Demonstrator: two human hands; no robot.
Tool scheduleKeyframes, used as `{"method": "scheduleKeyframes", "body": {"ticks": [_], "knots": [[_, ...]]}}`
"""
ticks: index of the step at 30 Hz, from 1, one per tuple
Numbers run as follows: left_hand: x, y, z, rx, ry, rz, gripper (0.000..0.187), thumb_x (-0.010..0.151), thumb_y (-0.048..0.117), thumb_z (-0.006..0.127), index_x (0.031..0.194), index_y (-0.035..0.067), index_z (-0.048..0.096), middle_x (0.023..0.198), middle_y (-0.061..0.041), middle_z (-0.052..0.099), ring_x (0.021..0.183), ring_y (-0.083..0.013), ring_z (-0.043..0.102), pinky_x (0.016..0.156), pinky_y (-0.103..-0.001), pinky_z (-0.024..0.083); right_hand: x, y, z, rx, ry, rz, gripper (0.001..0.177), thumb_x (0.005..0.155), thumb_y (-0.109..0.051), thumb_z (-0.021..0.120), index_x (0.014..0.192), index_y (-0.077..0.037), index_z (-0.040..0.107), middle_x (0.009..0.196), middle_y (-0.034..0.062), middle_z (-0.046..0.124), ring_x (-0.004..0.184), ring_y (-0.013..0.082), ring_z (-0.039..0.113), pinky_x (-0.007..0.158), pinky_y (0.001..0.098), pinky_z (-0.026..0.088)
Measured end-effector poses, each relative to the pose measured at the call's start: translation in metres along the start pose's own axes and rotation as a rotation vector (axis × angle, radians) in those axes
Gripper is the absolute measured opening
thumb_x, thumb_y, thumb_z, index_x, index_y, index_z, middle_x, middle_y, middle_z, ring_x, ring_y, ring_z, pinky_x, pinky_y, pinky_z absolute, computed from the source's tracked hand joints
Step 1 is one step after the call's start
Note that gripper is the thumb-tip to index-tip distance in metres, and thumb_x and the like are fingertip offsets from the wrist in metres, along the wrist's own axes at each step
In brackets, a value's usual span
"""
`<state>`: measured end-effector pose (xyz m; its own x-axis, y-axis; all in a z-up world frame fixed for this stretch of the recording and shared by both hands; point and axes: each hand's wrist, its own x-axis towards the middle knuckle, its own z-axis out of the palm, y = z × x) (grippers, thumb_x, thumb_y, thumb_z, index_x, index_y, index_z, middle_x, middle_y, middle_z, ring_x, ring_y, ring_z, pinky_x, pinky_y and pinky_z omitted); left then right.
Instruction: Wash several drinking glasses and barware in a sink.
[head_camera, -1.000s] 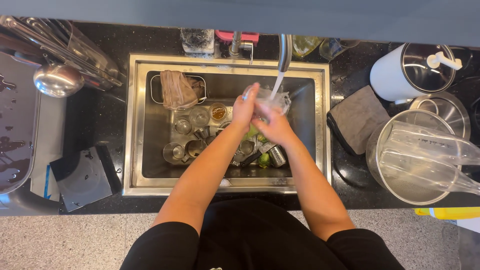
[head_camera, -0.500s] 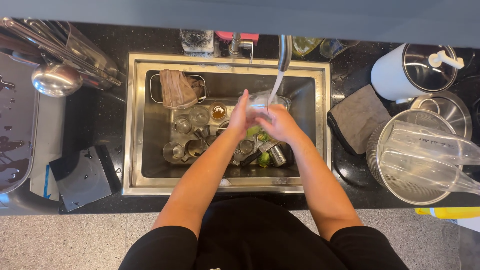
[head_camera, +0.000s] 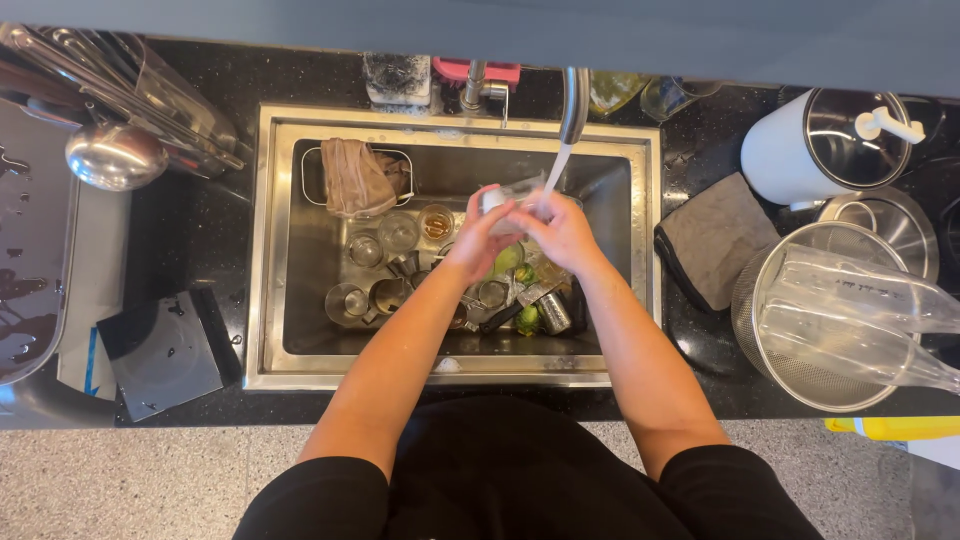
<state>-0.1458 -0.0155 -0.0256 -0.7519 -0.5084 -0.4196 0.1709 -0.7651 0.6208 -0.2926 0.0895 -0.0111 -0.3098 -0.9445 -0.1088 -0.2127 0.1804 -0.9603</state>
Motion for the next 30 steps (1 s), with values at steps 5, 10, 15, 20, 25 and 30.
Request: {"method": "scheduleKeyframes", "body": {"ticks": [5,10,15,20,25,30], "knots": [[0.006,0.0,-0.007,0.067,0.091,-0.17,0.086,0.092,0.071,0.054,0.144,0.003,0.046,0.125,-0.027,0.06,0.082,-0.0289,0.068,0.071,-0.041,0.056,-0.008,-0.071,0.002,-0.175,-0.165,-0.315,0.038,0.088,-0.007,0.075,0.123,0.001,0.065,0.12,0.0089,0.068,0.11,0.0163,0.063,0.096,0.0323,0.048],[-0.002,-0.004,-0.007,0.079,0.017,-0.018,0.078,0.084,0.055,0.067,0.145,0.02,0.034,0.131,-0.007,0.058,0.108,-0.0206,0.069,0.091,-0.039,0.059,0.002,0.022,0.0,0.005,-0.044,0.037,0.017,0.096,-0.015,0.076,0.107,-0.004,0.069,0.102,0.0102,0.07,0.092,0.0168,0.063,0.085,0.033,0.051],[0.016,-0.032,-0.038,-0.036,0.055,-0.163,0.09,0.096,0.071,0.056,0.147,-0.003,0.05,0.115,-0.014,0.067,0.091,-0.0253,0.069,0.077,-0.039,0.059,-0.006,-0.047,0.002,-0.338,-0.085,-0.394,0.023,0.086,-0.012,0.082,0.105,-0.006,0.07,0.109,0.008,0.073,0.106,0.0174,0.066,0.097,0.0358,0.048],[-0.006,-0.014,-0.011,-0.063,0.016,-0.011,0.085,0.078,0.045,0.076,0.146,0.022,0.03,0.118,0.0,0.066,0.108,-0.0209,0.07,0.094,-0.04,0.06,-0.003,-0.03,0.002,-0.135,-0.004,-0.044,0.026,0.088,-0.017,0.083,0.108,-0.008,0.069,0.098,0.0059,0.07,0.092,0.0142,0.063,0.085,0.0298,0.051],[-0.011,-0.008,-0.002,0.005,0.1,-0.148,0.068,0.089,0.061,0.06,0.14,0.022,0.04,0.101,-0.008,0.071,0.08,-0.0245,0.068,0.075,-0.035,0.056,-0.002,-0.047,-0.005,-0.363,-0.051,-0.204,0.026,0.085,-0.017,0.085,0.105,-0.007,0.071,0.098,0.0045,0.073,0.094,0.0111,0.067,0.091,0.0284,0.051],[-0.008,-0.01,-0.007,0.04,0.039,-0.11,0.061,0.094,0.061,0.056,0.129,0.011,0.051,0.094,-0.008,0.07,0.071,-0.0205,0.069,0.067,-0.032,0.053,-0.004,-0.057,-0.021,-0.2,-0.142,-0.059,0.021,0.084,-0.016,0.082,0.101,-0.008,0.074,0.101,0.0024,0.073,0.091,0.0094,0.066,0.082,0.0268,0.053]]}}
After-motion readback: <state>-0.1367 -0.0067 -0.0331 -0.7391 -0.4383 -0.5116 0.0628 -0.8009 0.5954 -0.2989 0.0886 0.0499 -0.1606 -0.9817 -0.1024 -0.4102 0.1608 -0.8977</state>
